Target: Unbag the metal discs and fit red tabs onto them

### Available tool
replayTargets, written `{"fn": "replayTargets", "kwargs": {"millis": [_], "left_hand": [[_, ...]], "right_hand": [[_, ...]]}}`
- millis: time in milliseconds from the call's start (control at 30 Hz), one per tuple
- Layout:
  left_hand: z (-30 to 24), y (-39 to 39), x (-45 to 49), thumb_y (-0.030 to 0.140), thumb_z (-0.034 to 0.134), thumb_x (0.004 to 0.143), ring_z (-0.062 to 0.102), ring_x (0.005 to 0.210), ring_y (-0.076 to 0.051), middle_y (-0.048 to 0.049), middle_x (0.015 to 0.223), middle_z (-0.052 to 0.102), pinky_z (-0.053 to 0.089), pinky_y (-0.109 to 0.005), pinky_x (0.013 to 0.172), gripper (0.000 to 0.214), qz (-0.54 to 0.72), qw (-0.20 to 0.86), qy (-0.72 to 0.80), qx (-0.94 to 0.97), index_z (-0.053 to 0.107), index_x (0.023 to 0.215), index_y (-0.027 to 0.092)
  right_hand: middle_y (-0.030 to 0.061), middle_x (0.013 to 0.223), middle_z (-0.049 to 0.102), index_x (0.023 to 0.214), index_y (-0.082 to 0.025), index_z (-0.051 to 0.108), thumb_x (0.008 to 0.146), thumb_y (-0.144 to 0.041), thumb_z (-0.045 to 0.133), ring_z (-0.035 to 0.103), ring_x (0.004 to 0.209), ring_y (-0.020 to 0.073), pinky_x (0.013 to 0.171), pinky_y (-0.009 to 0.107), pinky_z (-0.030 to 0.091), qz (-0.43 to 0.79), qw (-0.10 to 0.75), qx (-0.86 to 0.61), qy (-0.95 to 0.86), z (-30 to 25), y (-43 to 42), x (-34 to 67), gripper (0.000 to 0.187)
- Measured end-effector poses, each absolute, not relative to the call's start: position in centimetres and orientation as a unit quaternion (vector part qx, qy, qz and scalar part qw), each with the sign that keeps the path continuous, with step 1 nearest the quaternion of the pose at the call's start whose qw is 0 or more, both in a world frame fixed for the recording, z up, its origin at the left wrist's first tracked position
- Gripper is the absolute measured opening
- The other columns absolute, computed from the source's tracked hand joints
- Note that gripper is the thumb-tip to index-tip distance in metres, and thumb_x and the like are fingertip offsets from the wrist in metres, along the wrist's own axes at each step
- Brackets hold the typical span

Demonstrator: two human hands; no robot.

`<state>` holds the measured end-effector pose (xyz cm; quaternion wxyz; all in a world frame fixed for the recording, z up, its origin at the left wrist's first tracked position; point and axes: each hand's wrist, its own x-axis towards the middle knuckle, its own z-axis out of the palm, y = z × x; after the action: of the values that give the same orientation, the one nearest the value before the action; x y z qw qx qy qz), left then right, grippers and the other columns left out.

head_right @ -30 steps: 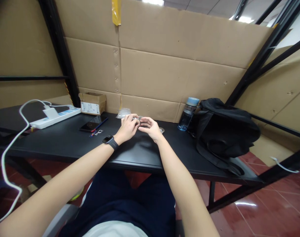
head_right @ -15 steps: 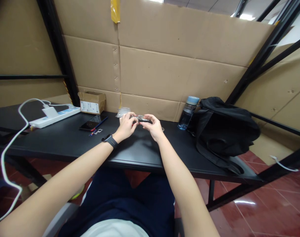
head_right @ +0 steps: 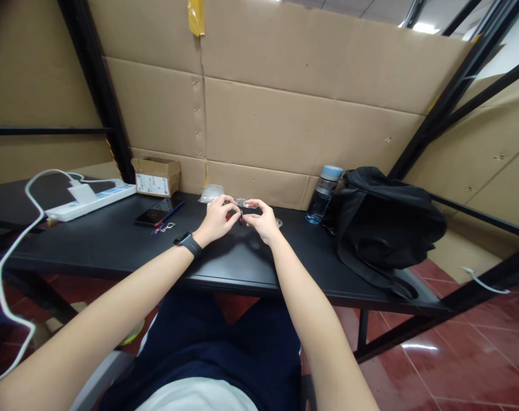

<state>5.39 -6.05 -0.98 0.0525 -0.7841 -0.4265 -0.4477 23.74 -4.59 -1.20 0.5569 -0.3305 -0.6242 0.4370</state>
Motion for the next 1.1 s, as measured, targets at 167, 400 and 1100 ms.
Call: {"fn": "replayTargets", "kwargs": {"millis": [167,400,1100], "left_hand": [[-0.9,-5.7,5.1,0.039,0.049,0.100,0.055,0.112,-0.023,-0.0068,0.115,0.061,0.040,-0.041,0.101,0.025,-0.468,-0.004,-0.443,-0.764,0.069,0.103,0.024],[-1.5,-5.7,5.0,0.046,0.061,0.090,0.051,0.118,-0.028,-0.0048,0.123,0.060,0.042,-0.046,0.100,0.023,-0.366,-0.033,-0.407,-0.837,0.075,0.100,0.030],[-1.9,-5.1,4.8,0.039,0.066,0.085,0.053,0.114,-0.030,-0.0030,0.117,0.066,0.042,-0.048,0.097,0.016,-0.342,-0.044,-0.445,-0.826,0.080,0.087,0.032]], "right_hand": [[0.0041,0.121,0.056,0.110,-0.025,0.066,0.061,-0.025,0.083,0.067,0.074,0.0121,0.056,0.022,0.051,0.430,0.544,-0.326,-0.642,-1.5,-4.4,23.9,0.052],[0.0039,0.118,0.057,0.111,-0.024,0.065,0.063,-0.024,0.080,0.065,0.070,0.0101,0.058,0.023,0.052,0.420,0.526,-0.322,-0.665,-1.6,-4.4,24.1,0.050],[0.0041,0.111,0.054,0.101,-0.023,0.070,0.064,-0.014,0.069,0.066,0.071,0.0111,0.069,0.029,0.059,0.328,0.485,-0.331,-0.740,-1.1,-4.2,25.0,0.039]]}}
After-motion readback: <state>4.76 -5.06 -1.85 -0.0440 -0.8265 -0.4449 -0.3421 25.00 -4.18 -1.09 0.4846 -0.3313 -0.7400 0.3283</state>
